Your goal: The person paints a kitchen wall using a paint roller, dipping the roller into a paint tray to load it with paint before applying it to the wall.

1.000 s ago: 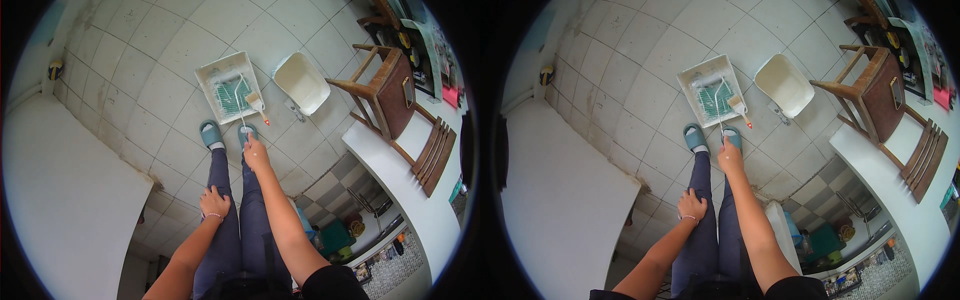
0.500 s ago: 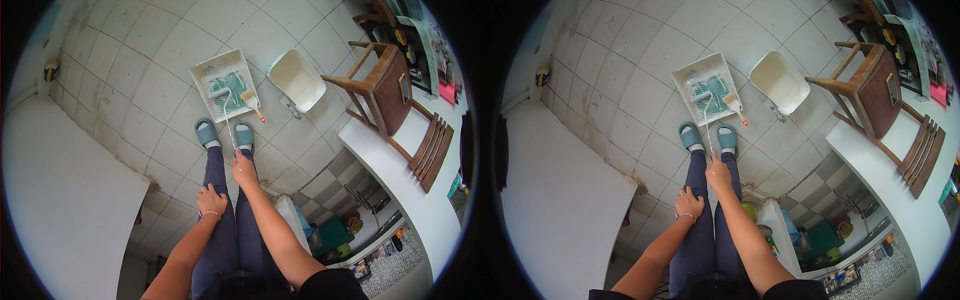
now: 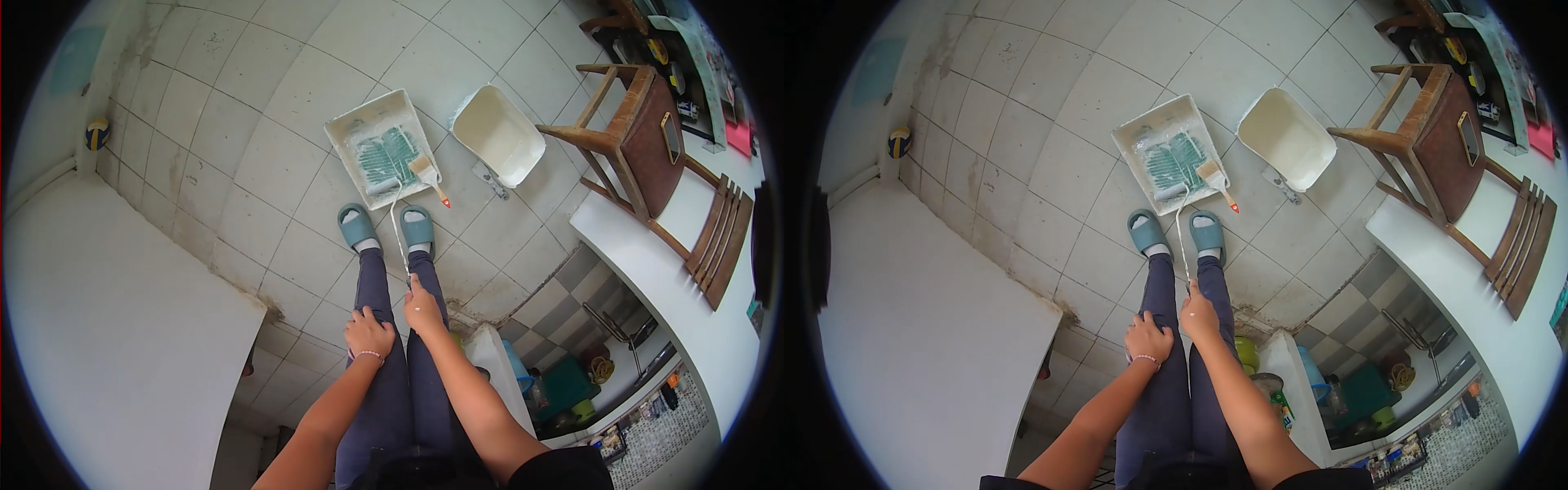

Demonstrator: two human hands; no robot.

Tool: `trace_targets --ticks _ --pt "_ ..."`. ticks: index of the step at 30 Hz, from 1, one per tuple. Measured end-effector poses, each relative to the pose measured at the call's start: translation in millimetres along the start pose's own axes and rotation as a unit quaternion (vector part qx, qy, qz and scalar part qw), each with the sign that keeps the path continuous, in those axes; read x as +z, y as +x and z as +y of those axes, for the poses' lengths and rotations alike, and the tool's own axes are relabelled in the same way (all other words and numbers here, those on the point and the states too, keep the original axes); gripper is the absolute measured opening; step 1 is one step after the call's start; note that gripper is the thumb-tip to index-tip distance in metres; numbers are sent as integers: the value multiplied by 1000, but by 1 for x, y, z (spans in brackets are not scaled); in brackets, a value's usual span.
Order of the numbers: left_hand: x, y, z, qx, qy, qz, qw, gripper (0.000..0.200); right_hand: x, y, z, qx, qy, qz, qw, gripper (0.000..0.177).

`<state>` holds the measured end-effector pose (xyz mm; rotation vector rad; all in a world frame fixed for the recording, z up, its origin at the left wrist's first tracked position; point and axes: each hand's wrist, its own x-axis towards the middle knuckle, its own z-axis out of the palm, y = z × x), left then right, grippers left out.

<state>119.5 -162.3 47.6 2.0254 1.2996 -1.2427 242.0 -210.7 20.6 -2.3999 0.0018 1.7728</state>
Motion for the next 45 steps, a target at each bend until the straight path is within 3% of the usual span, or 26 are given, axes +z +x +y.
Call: trace_targets --ticks 1,4,11,21,25,31,37,40,45 --pt "-2 0 0 -1 -3 -2 1000 40 0 0 0 20 24 -18 999 50" --pt "-4 0 1 -8 -19 -3 1000 39 7 17 -6 -51 -19 21 998 50" --pt "-1 0 0 -10 -26 -25 999 43 -21 54 -65 -45 -6 -19 999 52" --pt "2 3 2 -6 -36 2 999 42 31 3 42 5 -33 -13 999 54" --pt "3 0 1 -16 -15 14 1000 39 36 11 25 -21 -19 0 1000 53" --pt "10 -1 0 -18 0 16 1000 37 6 51 -22 -3 28 -64 998 52" --pt "8 -1 -2 -19 -12 3 1000 42 -27 47 -39 -62 -10 -7 998 48" --pt "10 -3 -3 -21 -8 11 1000 40 -12 44 0 10 -3 27 1000 44" --pt "13 -3 -4 -21 -7 30 999 37 -20 14 13 86 -4 -26 996 48"
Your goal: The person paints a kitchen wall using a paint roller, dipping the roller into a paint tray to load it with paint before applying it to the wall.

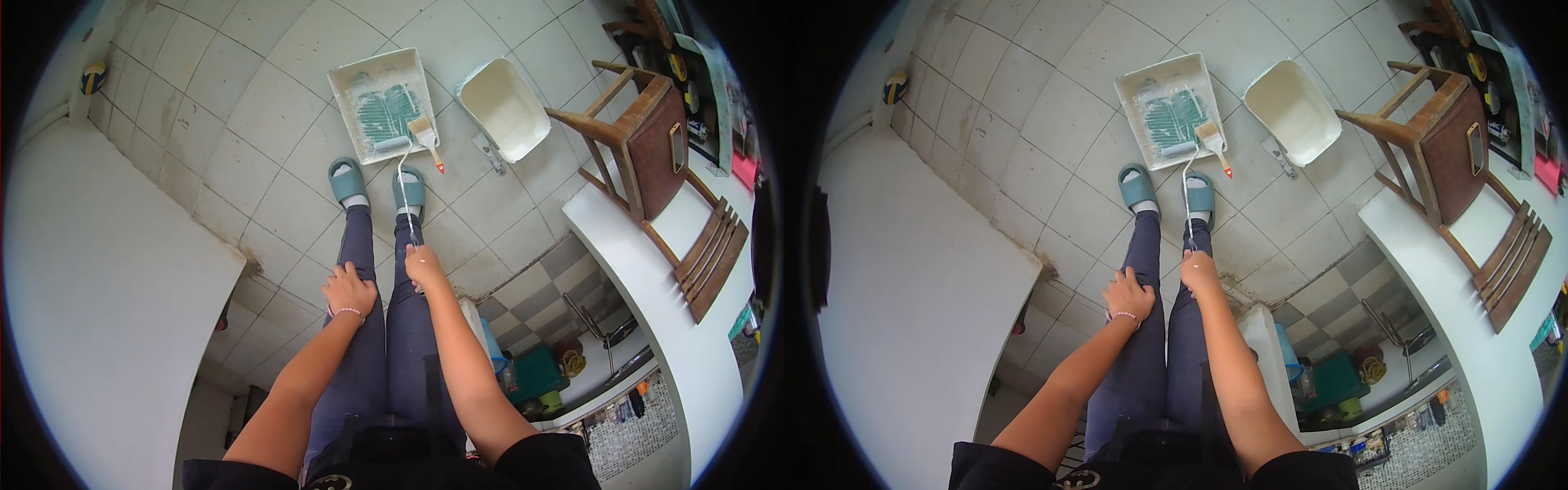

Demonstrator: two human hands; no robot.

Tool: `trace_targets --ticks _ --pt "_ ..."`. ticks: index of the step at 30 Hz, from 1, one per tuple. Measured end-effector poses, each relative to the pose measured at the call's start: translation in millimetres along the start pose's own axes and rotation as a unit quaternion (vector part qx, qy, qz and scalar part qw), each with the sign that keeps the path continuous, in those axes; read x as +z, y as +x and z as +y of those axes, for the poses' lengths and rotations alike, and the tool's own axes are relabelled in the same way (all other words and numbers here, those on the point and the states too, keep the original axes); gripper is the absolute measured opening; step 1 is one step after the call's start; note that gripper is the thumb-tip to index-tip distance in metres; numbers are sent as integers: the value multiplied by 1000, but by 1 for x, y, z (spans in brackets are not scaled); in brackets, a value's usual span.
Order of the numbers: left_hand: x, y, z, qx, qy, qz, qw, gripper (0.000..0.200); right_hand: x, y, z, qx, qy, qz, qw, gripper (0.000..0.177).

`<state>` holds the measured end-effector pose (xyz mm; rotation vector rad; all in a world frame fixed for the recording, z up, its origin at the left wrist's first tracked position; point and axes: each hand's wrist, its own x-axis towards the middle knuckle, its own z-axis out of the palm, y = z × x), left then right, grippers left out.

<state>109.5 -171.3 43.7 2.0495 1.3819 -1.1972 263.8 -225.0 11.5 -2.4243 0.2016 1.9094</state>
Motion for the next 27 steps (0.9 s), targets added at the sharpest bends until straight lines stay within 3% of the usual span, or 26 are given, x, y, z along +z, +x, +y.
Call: trace_targets --ticks 5,10,20,25,27 --pt "0 1 1 -8 -3 -15 1000 38 11 24 -18 -13 21 1 1000 52" --pt "0 2 0 -8 5 -20 1000 39 -12 56 -76 -64 27 3 998 54" --pt "-1 7 0 -7 0 -13 1000 38 6 18 -7 12 -22 -13 1000 58" --pt "-8 6 1 -10 -7 -26 1000 39 1 25 -31 39 -60 -35 997 54" --pt "-9 6 2 -8 -6 -30 1000 39 -6 35 -52 1 -62 -32 998 53"
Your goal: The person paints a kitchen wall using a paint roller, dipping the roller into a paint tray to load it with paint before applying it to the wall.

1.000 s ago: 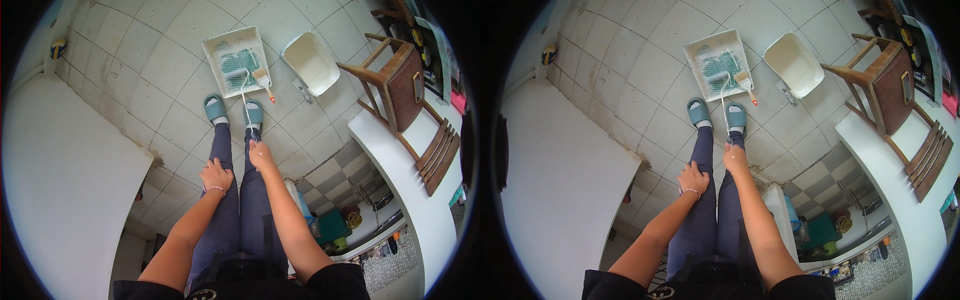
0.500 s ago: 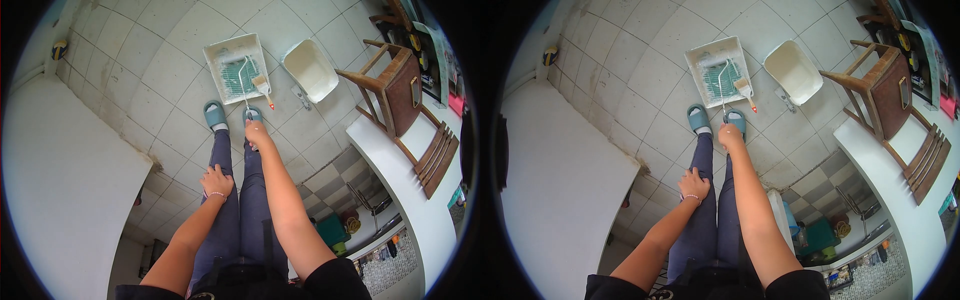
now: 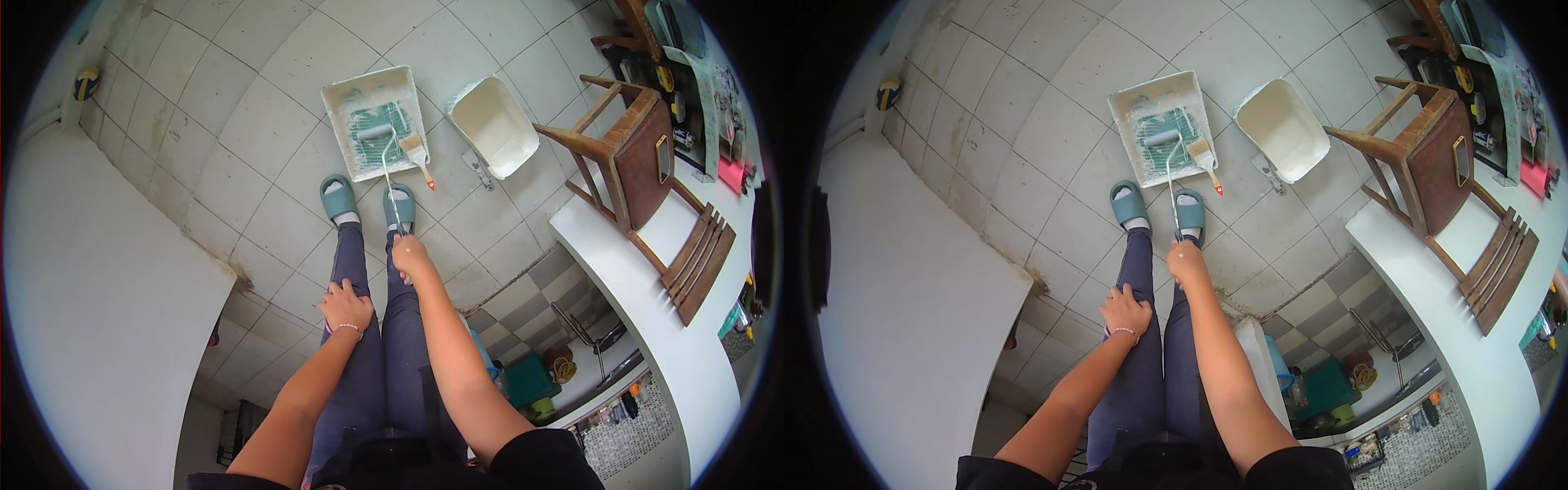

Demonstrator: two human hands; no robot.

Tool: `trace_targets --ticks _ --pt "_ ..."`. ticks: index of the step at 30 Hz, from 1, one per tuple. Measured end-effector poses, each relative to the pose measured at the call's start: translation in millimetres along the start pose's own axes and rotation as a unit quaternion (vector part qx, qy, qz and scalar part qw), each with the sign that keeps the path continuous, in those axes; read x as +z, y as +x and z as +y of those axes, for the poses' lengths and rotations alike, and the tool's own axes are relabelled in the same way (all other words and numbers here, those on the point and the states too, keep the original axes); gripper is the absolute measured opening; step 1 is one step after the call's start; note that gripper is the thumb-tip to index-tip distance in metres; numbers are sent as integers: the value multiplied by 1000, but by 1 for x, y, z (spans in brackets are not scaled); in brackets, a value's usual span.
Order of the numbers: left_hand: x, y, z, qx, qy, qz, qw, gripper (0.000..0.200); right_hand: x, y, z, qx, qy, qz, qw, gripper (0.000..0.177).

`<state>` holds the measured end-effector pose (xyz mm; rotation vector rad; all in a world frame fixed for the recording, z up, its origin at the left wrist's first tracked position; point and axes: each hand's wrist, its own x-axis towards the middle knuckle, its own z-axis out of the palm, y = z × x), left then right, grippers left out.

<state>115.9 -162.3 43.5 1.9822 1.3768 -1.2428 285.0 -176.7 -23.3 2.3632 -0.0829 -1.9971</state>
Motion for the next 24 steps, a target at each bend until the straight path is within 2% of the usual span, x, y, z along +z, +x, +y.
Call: trace_targets --ticks 4,8,12,14,16,19,22,24 --pt "0 4 0 -8 -3 -8 1000 38 -33 3 -51 -41 30 23 998 51" --pt "-3 6 -6 -6 -3 0 1000 38 -32 1 -40 -71 77 2 995 44" --pt "-10 12 -2 7 -10 21 1000 37 -22 -36 26 -70 91 -1 993 44" --pt "-15 14 0 15 -1 18 1000 37 -7 -39 75 -107 82 26 991 41" --pt "-16 16 -2 19 11 11 1000 37 7 -38 120 -128 48 66 988 42" --pt "-15 20 -5 24 31 -6 999 37 34 -26 177 -187 -2 187 964 43" --pt "-20 19 -5 37 40 -24 998 38 30 -25 184 -80 84 126 985 44" --pt "-23 20 -5 45 40 -35 998 38 21 -26 178 -43 145 111 982 45"
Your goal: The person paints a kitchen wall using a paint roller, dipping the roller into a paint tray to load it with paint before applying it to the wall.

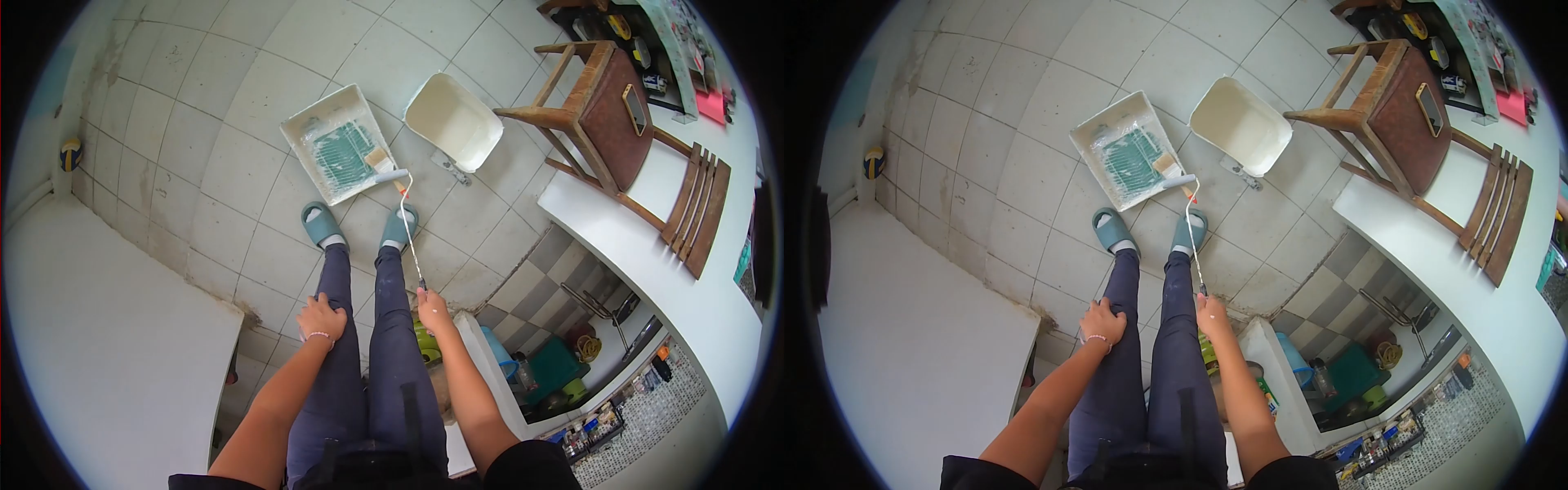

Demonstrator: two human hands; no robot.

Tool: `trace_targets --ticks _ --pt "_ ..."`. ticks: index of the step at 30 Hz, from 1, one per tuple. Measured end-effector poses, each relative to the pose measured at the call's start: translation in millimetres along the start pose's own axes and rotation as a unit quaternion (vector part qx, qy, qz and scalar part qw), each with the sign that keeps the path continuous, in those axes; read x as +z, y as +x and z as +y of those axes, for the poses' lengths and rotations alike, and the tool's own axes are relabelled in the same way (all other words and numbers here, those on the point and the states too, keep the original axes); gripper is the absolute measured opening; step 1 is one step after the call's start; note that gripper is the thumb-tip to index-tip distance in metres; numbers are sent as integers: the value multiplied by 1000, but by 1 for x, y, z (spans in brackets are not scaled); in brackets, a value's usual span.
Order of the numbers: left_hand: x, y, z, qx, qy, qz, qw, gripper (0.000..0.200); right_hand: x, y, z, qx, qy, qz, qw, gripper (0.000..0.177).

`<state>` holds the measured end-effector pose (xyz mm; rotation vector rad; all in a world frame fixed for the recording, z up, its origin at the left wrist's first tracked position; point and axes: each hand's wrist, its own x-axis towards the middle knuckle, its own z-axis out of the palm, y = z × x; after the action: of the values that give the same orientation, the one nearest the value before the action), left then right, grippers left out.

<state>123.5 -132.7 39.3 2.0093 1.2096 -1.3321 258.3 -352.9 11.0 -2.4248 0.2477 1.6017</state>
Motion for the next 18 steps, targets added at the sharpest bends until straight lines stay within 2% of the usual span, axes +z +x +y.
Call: trace_targets --ticks 8,14,18 --pt "3 -2 12 -17 21 -2 1000 39 -41 28 -51 57 77 -50 994 45" --pt "11 -6 28 -22 31 2 999 39 -37 62 -41 -79 -20 47 996 44" --pt "19 -10 34 -22 46 21 998 38 -50 47 -68 -44 26 16 999 44"
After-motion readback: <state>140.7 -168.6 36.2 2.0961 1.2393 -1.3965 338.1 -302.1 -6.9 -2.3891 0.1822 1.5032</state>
